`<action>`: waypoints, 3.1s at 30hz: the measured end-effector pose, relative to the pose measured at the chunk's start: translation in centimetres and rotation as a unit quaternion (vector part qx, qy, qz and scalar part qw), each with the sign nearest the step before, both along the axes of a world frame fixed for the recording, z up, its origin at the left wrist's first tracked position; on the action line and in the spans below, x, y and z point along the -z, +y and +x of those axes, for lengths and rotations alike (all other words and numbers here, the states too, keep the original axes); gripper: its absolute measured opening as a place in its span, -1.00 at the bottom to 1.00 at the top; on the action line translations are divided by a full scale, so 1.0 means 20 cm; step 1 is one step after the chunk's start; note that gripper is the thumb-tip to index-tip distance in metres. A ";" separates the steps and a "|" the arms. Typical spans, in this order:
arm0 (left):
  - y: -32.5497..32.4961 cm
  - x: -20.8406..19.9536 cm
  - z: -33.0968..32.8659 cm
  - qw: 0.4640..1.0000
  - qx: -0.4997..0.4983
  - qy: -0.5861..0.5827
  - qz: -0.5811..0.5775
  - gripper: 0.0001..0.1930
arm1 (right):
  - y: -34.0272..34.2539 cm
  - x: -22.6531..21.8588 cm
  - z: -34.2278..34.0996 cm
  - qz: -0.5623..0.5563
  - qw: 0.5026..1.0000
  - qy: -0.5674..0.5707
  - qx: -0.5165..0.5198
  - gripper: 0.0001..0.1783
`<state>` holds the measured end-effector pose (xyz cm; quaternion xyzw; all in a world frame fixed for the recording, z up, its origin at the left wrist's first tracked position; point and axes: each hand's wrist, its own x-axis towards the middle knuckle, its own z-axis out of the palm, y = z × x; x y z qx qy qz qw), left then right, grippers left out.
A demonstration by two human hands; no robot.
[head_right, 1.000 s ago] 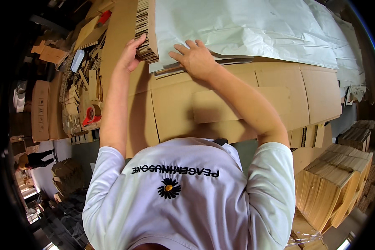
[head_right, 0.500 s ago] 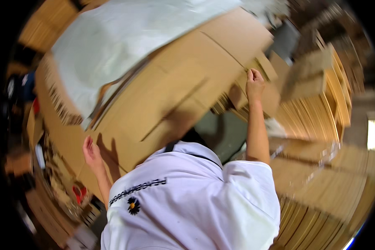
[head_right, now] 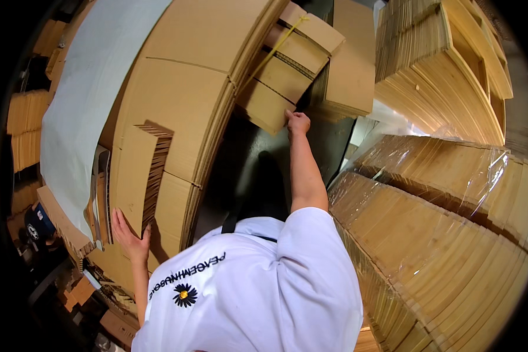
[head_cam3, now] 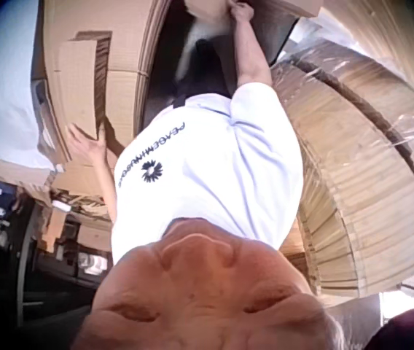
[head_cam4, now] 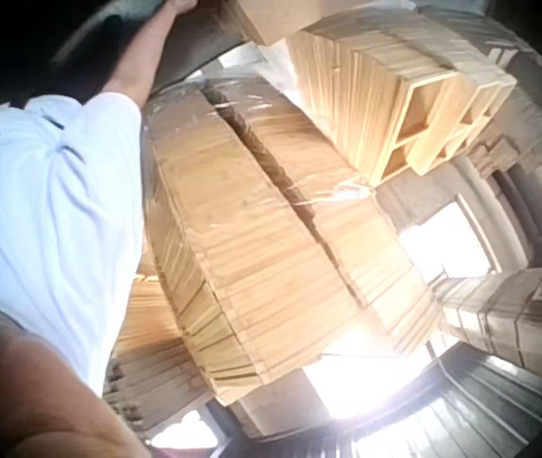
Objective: The person assembles a wooden chair by placing a triangular frame, slatted seat, and backrest onto a cardboard work surface, wrapping each component with protective paper, and stacking them. The person then moves to a stack of gray fabric cushions, unties the bundle, and separates individual cushions.
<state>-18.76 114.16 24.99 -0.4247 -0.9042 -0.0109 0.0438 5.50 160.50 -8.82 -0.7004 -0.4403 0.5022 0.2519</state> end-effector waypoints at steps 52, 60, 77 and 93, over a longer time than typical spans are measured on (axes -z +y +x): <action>-1.01 0.31 -0.47 0.890 -0.338 0.071 0.298 -0.43 | -1.31 -1.66 -1.84 0.475 0.562 0.229 -0.637 -0.51; -0.99 0.39 -0.52 0.888 -0.347 0.096 0.288 -0.41 | -1.51 -1.56 -1.74 0.410 0.291 0.181 -0.845 -0.65; -0.96 0.32 -0.49 0.888 -0.426 0.043 0.169 -0.34 | -1.71 -1.51 -1.96 0.347 0.338 -0.015 -0.875 -0.66; -0.94 0.35 -0.45 0.829 -0.463 0.016 0.314 -0.49 | -0.11 -1.56 -2.25 -0.133 0.935 0.300 -0.134 -0.39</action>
